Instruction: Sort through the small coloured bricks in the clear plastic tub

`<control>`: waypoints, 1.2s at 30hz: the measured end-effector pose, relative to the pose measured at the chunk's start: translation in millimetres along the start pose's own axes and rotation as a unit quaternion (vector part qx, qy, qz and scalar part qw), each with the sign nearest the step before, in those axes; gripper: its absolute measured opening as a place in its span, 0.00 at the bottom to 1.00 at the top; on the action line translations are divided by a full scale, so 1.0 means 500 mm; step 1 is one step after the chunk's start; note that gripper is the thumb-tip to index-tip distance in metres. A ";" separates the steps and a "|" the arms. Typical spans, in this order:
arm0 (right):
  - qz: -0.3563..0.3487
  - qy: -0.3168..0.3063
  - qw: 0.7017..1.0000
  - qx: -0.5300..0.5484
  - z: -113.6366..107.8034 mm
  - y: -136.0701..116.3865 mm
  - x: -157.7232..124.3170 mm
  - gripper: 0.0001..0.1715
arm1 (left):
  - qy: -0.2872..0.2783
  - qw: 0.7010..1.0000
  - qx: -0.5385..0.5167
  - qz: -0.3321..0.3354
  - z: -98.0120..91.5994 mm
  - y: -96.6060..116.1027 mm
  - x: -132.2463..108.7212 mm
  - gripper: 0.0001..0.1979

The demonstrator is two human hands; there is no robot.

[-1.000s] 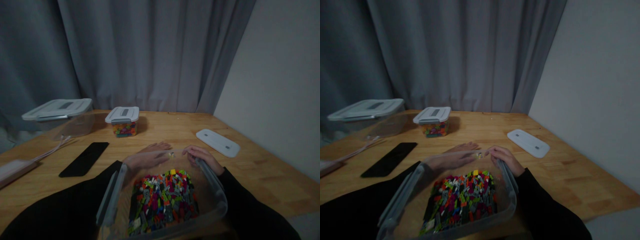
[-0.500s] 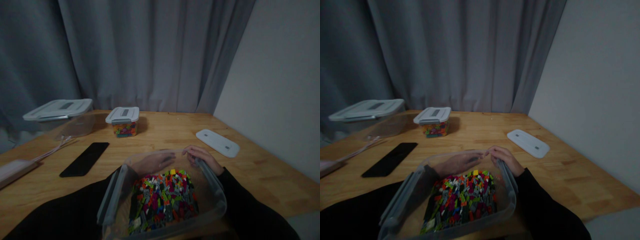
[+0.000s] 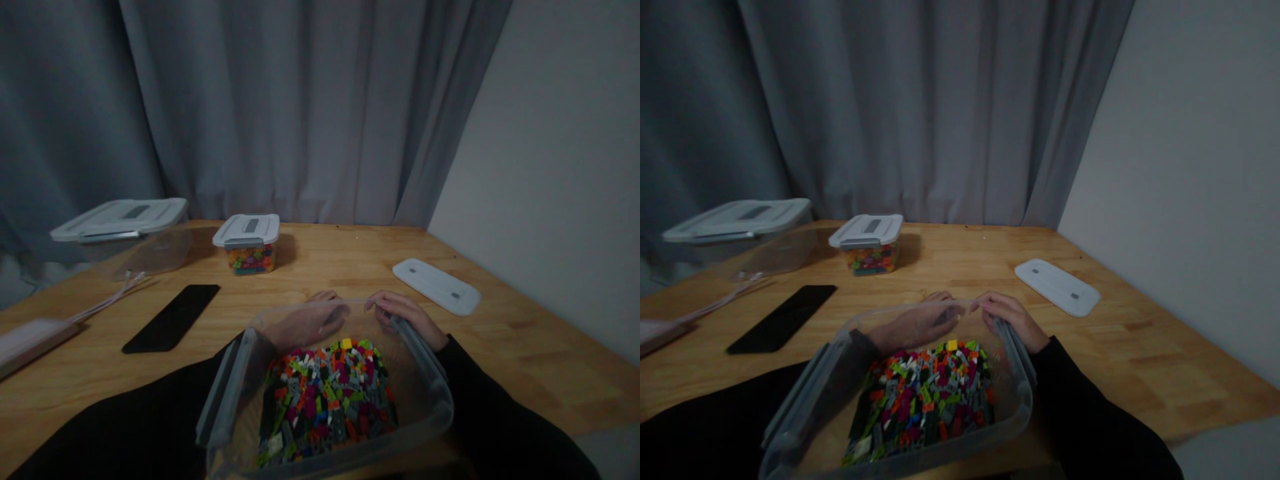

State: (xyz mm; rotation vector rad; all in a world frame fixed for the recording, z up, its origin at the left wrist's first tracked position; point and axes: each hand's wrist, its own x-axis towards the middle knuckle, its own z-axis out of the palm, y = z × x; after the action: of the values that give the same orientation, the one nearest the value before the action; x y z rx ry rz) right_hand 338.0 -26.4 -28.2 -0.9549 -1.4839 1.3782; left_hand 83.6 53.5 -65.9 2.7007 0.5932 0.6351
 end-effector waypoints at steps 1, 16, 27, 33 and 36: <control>-0.001 -0.001 1.000 -0.002 0.000 0.000 0.000 0.24 | 0.000 1.000 -0.002 0.008 -0.001 0.001 0.001 0.13; -0.003 -0.010 1.000 -0.003 -0.008 0.010 0.001 0.23 | 0.008 0.995 0.099 0.002 -0.020 0.001 0.005 0.13; -0.010 -0.016 1.000 0.007 -0.005 0.007 0.000 0.20 | -0.072 0.977 0.189 -0.068 -0.021 -0.018 0.002 0.32; -0.002 -0.007 1.000 -0.004 -0.002 0.002 0.000 0.22 | -0.076 0.992 0.099 -0.009 -0.015 -0.033 -0.003 0.15; -0.005 -0.007 1.000 -0.007 -0.002 0.001 -0.001 0.22 | -0.054 0.997 0.052 -0.004 -0.006 -0.051 -0.017 0.10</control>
State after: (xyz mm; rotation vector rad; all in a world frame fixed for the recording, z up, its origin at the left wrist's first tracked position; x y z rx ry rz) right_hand 339.3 -26.3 -28.9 -0.9475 -1.5087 1.3712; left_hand 66.9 72.5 -76.0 2.8064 0.6265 0.4656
